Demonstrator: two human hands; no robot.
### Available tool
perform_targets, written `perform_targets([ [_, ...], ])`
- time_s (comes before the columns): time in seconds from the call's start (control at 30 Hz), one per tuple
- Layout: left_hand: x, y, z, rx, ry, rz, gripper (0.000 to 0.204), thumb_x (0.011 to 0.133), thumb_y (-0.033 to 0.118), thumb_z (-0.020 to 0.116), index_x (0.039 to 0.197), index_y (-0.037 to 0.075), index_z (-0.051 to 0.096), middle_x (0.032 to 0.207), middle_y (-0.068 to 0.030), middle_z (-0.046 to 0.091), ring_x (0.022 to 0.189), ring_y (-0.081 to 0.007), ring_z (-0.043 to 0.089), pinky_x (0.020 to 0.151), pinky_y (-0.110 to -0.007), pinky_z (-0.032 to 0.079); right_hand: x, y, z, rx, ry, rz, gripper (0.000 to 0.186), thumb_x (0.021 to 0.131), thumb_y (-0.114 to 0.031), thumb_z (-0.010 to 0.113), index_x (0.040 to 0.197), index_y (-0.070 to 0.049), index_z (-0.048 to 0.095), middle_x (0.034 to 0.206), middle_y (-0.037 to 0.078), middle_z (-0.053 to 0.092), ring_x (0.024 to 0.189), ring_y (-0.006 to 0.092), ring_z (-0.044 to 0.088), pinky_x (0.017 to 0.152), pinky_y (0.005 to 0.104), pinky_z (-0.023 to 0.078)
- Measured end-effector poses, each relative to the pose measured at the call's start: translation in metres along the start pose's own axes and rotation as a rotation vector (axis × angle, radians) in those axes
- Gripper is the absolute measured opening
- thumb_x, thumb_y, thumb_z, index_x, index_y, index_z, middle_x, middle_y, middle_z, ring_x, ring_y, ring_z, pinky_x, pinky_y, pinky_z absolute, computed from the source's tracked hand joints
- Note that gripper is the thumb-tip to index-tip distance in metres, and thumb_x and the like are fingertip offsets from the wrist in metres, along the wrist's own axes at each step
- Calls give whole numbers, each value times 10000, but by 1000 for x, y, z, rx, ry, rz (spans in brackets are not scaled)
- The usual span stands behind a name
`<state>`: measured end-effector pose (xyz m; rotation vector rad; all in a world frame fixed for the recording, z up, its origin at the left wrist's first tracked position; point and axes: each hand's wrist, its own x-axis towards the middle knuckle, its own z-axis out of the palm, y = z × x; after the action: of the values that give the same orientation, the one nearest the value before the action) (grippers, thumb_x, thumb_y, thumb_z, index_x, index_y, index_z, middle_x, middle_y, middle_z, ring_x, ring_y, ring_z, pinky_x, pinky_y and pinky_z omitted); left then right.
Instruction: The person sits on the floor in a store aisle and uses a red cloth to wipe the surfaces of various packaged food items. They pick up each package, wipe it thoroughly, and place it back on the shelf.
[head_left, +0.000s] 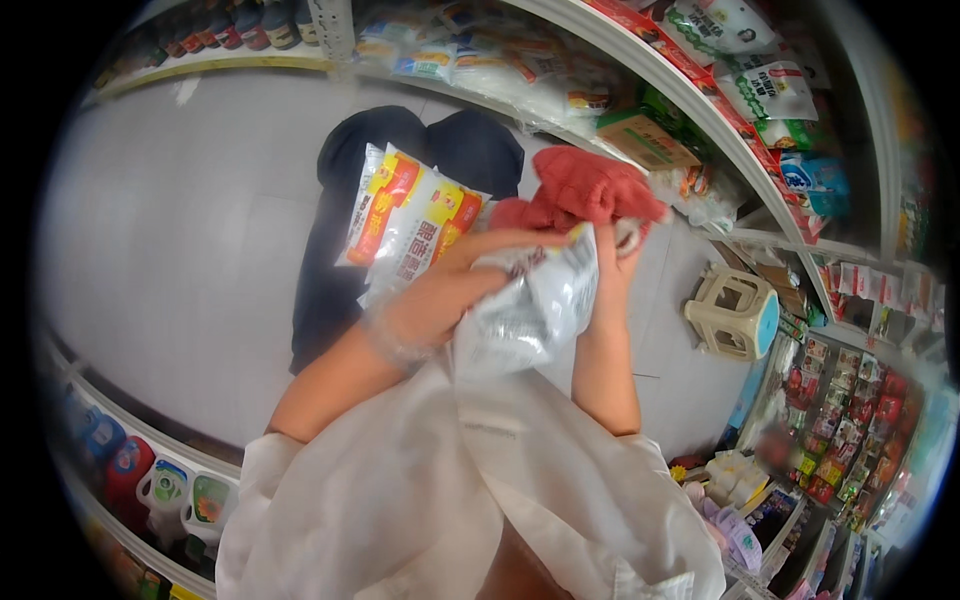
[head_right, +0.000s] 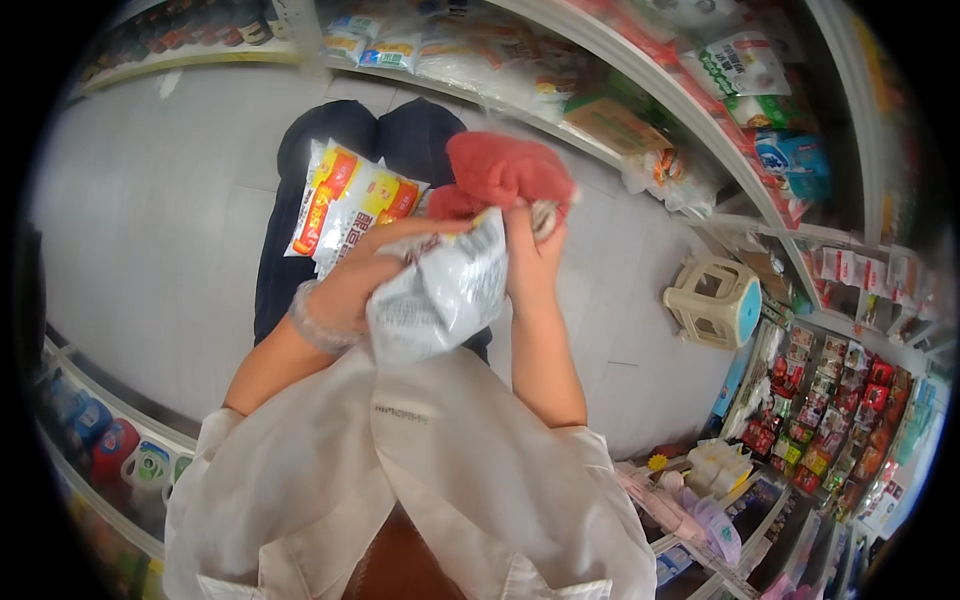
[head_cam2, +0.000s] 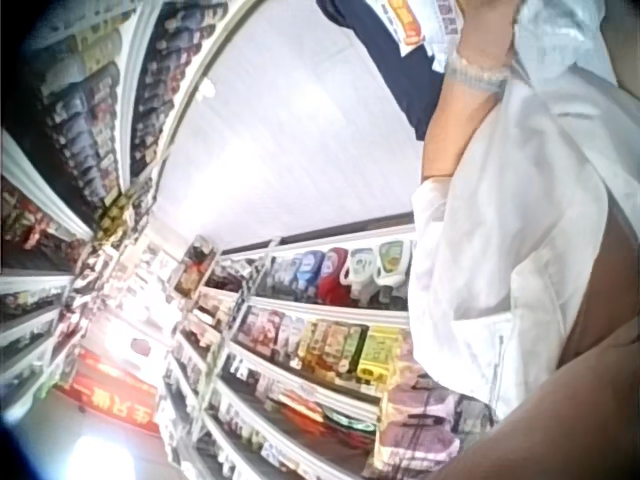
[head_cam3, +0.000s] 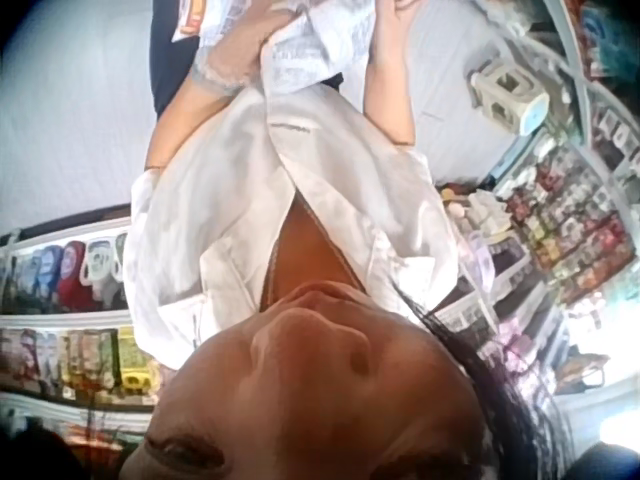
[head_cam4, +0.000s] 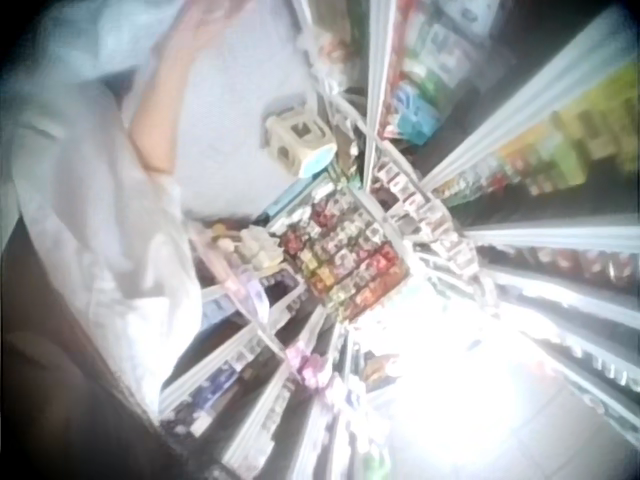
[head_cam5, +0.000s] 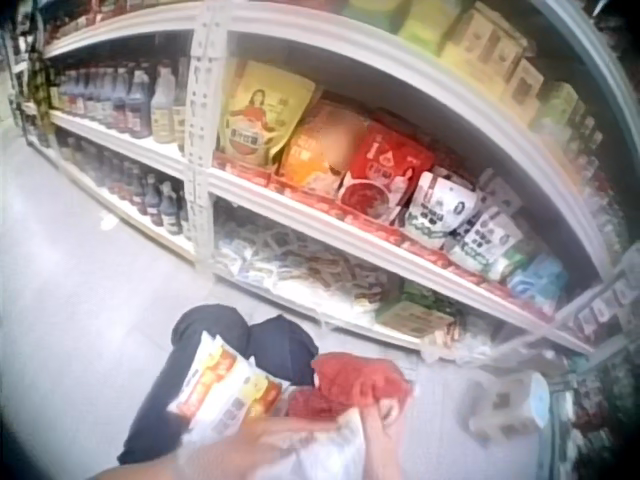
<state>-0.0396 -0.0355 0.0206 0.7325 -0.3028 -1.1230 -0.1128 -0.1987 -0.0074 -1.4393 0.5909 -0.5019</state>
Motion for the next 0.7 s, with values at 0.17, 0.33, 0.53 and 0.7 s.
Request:
perform_targets([
  [0.17, -25, 21, -14, 1184, -41, 225, 539, 553, 1, 506, 1090, 42, 538, 911, -122, 563, 853, -248, 534, 844, -309, 403, 26, 27, -22, 68, 108, 84, 287, 793, -32, 474, 1076, 6, 453, 981, 87, 545, 870, 160, 538, 752, 278, 443],
  [0.33, -28, 0, -33, 1880, -124, 256, 468, 583, 200, 646, 1034, 132, 539, 1027, -63, 513, 1024, -222, 428, 905, -459, 267, 45, 54, -48, 48, -16, 292, 346, 806, -69, 472, 1142, 2, 434, 984, 85, 543, 889, 159, 521, 759, 274, 427],
  [0.53, -9, -1, -42, 1680, -122, 197, 382, 624, 235, 659, 974, 113, 565, 1007, -72, 522, 1000, -221, 453, 887, -421, 308, 90, 89, -67, -74, 31, 459, 331, 844, -230, 448, 1027, 39, 512, 895, 94, 567, 759, 145, 541, 641, 278, 445],
  [0.7, 23, 21, -57, 1638, 87, 355, 331, 609, 204, 657, 918, 111, 586, 1025, -65, 534, 975, -230, 469, 857, -408, 349, 168, 137, -77, -102, 70, 542, 355, 856, -247, 422, 1025, 50, 517, 939, 109, 562, 829, 151, 536, 706, 266, 432],
])
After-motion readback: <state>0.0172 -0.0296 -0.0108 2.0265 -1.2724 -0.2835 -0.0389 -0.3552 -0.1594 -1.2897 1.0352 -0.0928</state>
